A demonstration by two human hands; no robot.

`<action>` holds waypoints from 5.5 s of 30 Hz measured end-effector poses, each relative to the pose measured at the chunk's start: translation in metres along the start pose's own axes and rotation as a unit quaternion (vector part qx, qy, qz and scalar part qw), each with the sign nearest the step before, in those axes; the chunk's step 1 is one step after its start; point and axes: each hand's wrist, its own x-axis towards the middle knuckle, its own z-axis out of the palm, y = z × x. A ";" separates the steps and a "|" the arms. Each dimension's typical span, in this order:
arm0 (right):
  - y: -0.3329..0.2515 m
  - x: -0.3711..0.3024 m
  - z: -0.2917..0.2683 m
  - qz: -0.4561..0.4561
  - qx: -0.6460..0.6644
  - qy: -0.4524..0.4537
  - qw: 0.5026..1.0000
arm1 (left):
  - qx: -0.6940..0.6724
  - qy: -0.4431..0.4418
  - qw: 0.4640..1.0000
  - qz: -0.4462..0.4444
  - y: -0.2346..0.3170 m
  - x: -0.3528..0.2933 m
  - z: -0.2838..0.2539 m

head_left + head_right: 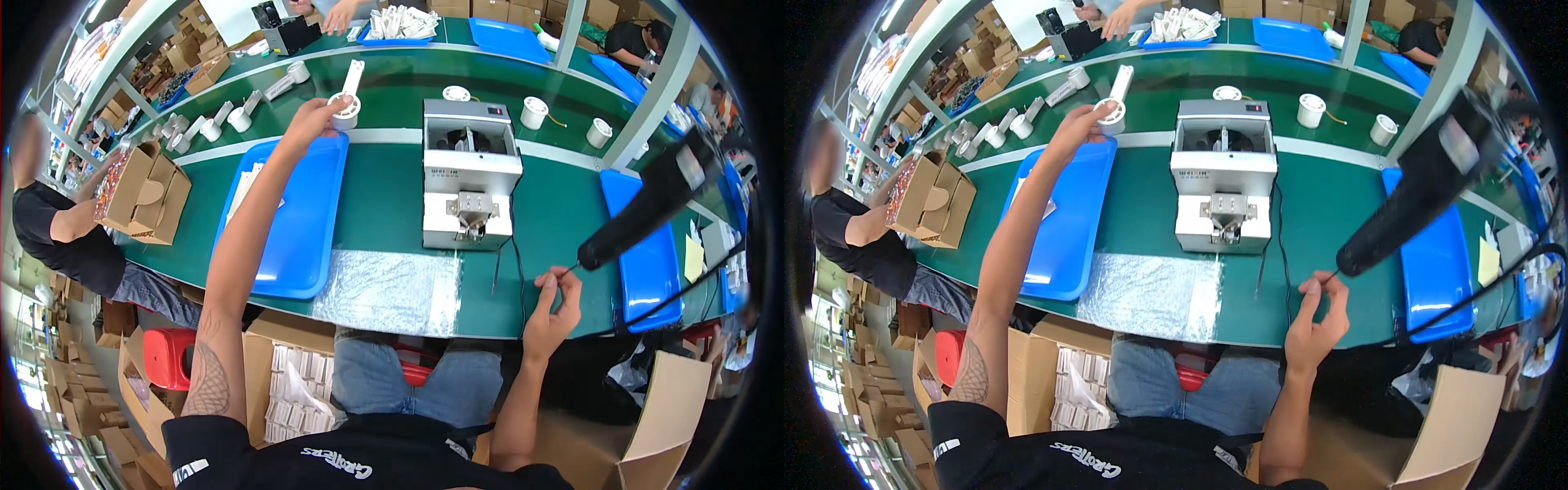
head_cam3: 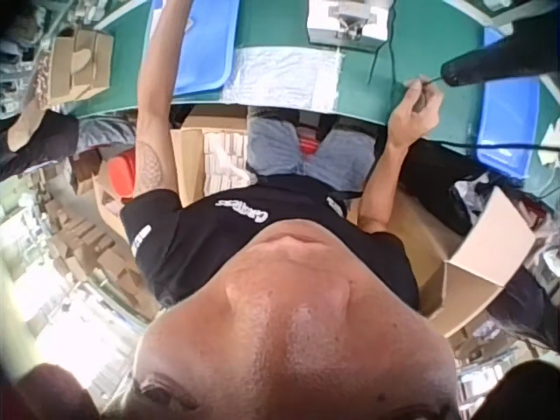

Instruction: Apply labels or stamps to small white boxes and pack them into a larger shipping container.

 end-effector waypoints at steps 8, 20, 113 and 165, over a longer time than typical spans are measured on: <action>-0.003 -0.002 0.008 -0.018 -0.017 -0.010 1.000 | 0.021 0.105 0.992 -0.071 -0.052 0.176 -0.058; 0.004 -0.007 -0.001 0.030 -0.021 -0.005 0.999 | 0.181 -0.181 0.893 0.370 0.024 0.141 0.138; -0.068 -0.011 0.061 -0.168 0.074 -0.132 0.974 | -0.135 -0.120 0.959 0.218 -0.011 -0.299 0.157; -0.096 0.009 0.049 -0.111 0.200 -0.316 0.921 | -0.117 -0.051 0.968 0.215 -0.013 -0.304 0.154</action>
